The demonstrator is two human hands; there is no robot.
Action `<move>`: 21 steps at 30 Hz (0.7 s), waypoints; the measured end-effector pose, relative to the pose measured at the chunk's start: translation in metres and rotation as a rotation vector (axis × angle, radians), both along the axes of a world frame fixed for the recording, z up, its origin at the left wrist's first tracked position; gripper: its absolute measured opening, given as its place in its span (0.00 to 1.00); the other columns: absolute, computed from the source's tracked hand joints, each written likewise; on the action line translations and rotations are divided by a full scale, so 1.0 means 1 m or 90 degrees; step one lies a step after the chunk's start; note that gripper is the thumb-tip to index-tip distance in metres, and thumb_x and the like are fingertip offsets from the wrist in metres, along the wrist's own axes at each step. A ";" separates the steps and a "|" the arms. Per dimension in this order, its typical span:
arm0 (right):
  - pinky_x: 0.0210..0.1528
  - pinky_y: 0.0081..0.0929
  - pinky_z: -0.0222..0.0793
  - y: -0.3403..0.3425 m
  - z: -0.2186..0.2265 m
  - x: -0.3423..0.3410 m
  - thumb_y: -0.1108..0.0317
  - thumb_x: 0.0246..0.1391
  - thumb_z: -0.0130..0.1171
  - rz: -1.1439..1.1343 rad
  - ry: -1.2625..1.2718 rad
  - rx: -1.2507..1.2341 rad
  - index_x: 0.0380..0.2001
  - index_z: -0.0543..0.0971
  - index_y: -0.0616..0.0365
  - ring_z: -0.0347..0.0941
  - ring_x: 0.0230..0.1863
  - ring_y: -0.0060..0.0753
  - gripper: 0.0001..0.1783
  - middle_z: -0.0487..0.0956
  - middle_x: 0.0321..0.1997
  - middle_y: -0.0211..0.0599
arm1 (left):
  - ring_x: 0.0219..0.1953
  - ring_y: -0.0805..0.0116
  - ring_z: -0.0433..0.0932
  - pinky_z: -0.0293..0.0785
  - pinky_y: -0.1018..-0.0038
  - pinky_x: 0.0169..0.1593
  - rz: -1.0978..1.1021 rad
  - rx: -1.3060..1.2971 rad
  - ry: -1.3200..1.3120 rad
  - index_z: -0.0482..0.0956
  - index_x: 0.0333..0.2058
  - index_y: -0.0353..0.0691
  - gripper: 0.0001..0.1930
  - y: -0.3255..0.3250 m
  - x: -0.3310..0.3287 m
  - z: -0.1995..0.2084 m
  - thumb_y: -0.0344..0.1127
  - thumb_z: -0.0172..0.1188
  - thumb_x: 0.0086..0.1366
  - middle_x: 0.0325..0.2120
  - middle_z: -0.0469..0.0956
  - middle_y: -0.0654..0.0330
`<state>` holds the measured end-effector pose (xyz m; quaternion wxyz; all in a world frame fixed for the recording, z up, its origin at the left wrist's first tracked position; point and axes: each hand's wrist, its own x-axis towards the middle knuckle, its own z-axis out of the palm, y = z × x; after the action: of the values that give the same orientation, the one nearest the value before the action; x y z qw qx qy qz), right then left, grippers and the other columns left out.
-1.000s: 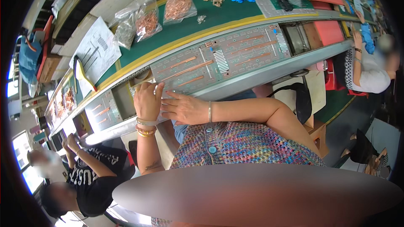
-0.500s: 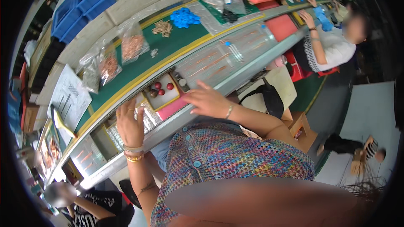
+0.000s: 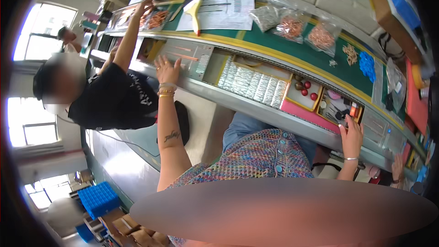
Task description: Manually assemble small metal and plastic components onto a base plate following a reference diagram.
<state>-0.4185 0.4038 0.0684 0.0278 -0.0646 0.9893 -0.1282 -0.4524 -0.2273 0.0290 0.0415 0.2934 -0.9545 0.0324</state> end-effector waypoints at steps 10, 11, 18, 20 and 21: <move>0.52 0.39 0.62 -0.109 0.041 -0.082 0.65 0.47 0.60 0.265 0.061 -0.160 0.35 0.76 0.56 0.72 0.42 0.41 0.11 0.78 0.35 0.37 | 0.67 0.44 0.43 0.44 0.53 0.65 -0.157 0.016 -0.049 0.65 0.57 0.33 0.38 0.050 0.018 0.013 0.63 0.42 0.62 0.63 0.54 0.47; 0.49 0.38 0.63 -0.118 0.039 -0.093 0.66 0.46 0.61 0.264 0.073 -0.160 0.33 0.76 0.56 0.72 0.41 0.41 0.10 0.77 0.34 0.36 | 0.67 0.44 0.43 0.44 0.53 0.65 -0.200 0.041 -0.018 0.67 0.55 0.32 0.36 0.068 0.023 0.016 0.61 0.46 0.62 0.63 0.54 0.46; 0.41 0.35 0.69 -0.174 0.008 -0.171 0.67 0.38 0.67 0.185 0.260 -0.203 0.39 0.67 0.54 0.71 0.42 0.41 0.24 0.72 0.39 0.36 | 0.66 0.45 0.46 0.50 0.53 0.63 -0.466 0.152 0.009 0.74 0.49 0.34 0.30 0.161 0.023 0.041 0.55 0.54 0.59 0.61 0.57 0.47; 0.42 0.36 0.69 -0.185 -0.004 -0.186 0.66 0.37 0.68 0.162 0.287 -0.187 0.42 0.64 0.54 0.70 0.44 0.42 0.29 0.70 0.42 0.37 | 0.66 0.46 0.48 0.52 0.53 0.62 -0.536 0.184 0.015 0.77 0.46 0.37 0.26 0.184 0.008 0.057 0.52 0.58 0.56 0.60 0.60 0.49; 0.42 0.36 0.69 -0.188 -0.009 -0.192 0.66 0.36 0.69 0.173 0.329 -0.167 0.43 0.63 0.53 0.70 0.44 0.42 0.31 0.69 0.44 0.39 | 0.64 0.47 0.52 0.55 0.56 0.61 -0.570 0.198 0.084 0.78 0.43 0.38 0.23 0.195 -0.005 0.060 0.47 0.62 0.53 0.57 0.63 0.50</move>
<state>-0.6106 0.2158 0.0592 -0.2164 -0.2293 0.9209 -0.2292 -0.4575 -0.0322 0.0891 0.0674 -0.1422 -0.9761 -0.1502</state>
